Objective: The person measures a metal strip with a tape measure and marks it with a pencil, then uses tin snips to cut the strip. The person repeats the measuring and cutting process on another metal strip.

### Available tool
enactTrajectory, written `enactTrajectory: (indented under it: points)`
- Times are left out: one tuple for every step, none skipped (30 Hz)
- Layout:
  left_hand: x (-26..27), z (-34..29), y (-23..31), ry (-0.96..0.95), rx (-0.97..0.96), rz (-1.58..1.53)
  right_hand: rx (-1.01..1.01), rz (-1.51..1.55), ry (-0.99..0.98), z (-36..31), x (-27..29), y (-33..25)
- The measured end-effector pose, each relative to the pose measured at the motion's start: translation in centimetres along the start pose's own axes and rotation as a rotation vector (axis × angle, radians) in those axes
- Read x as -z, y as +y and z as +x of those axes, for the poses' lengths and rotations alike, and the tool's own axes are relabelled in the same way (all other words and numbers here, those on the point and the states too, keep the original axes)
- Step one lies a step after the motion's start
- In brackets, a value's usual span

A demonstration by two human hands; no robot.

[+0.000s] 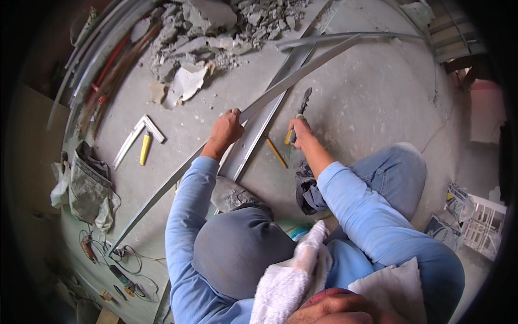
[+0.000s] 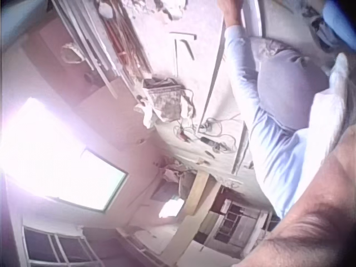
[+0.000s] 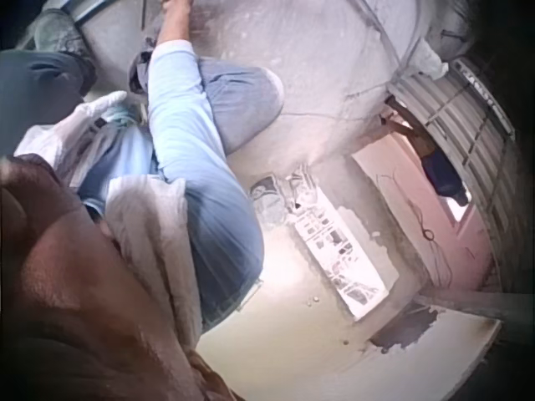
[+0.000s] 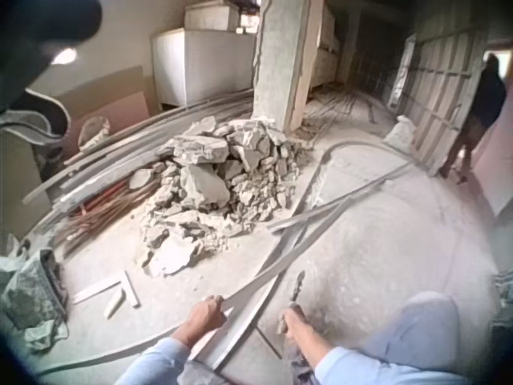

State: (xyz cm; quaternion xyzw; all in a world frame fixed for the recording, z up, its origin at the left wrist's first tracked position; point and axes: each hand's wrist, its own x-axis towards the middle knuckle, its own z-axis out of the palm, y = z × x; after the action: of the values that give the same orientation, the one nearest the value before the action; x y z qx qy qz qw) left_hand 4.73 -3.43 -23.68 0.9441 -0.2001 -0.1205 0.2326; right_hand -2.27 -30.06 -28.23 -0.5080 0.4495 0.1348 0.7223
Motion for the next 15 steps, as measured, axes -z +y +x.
enactTrajectory:
  points:
    - [2.5,-0.1,1.0,0.031,-0.004,-0.027,0.07,-0.001,-0.023,-0.5,-0.2,0.0]
    - [5.5,0.1,2.0,0.026,-0.022,-0.031,0.139,-0.003,-0.005,-1.0,-0.5,-0.2]
    - [8.6,0.0,3.0,0.019,-0.037,-0.037,0.198,0.045,0.044,-1.7,-1.1,-0.4]
    - [11.4,-0.6,4.2,0.011,-0.045,-0.04,0.267,0.067,-0.025,-2.7,-1.5,-0.6]
    - [14.1,-1.1,5.4,0.064,-0.101,-0.01,0.319,0.083,-0.05,-3.7,-2.2,-1.1]
    - [16.4,-1.8,6.9,0.092,-0.08,-0.035,0.353,0.1,-0.058,-4.9,-2.8,-1.9]
    - [18.4,-2.5,8.5,0.121,-0.06,-0.051,0.37,0.178,-0.163,-6.3,-3.5,-2.9]
    - [20.2,-3.1,10.2,0.18,-0.082,-0.069,0.383,0.197,-0.23,-7.9,-4.1,-4.1]
    - [21.6,-3.6,12.0,0.228,-0.048,-0.019,0.436,0.218,-0.273,-9.4,-4.9,-5.3]
    - [22.8,-4.1,13.7,0.255,-0.071,0.026,0.487,0.236,-0.296,-11.0,-5.4,-6.6]
    - [23.8,-4.8,15.2,0.292,-0.106,0.063,0.499,0.213,-0.333,-12.5,-5.5,-8.1]
    - [24.7,-5.3,16.7,0.314,-0.122,0.103,0.527,0.226,-0.341,-14.0,-5.5,-9.4]
    - [25.4,-5.7,18.1,0.329,-0.124,0.155,0.557,0.234,-0.346,-15.2,-5.4,-10.7]
    - [25.9,-6.0,19.4,0.345,-0.16,0.184,0.591,0.238,-0.351,-16.3,-5.2,-12.0]
    - [26.1,-6.3,20.6,0.377,-0.211,0.215,0.604,0.253,-0.369,-17.1,-4.7,-12.9]
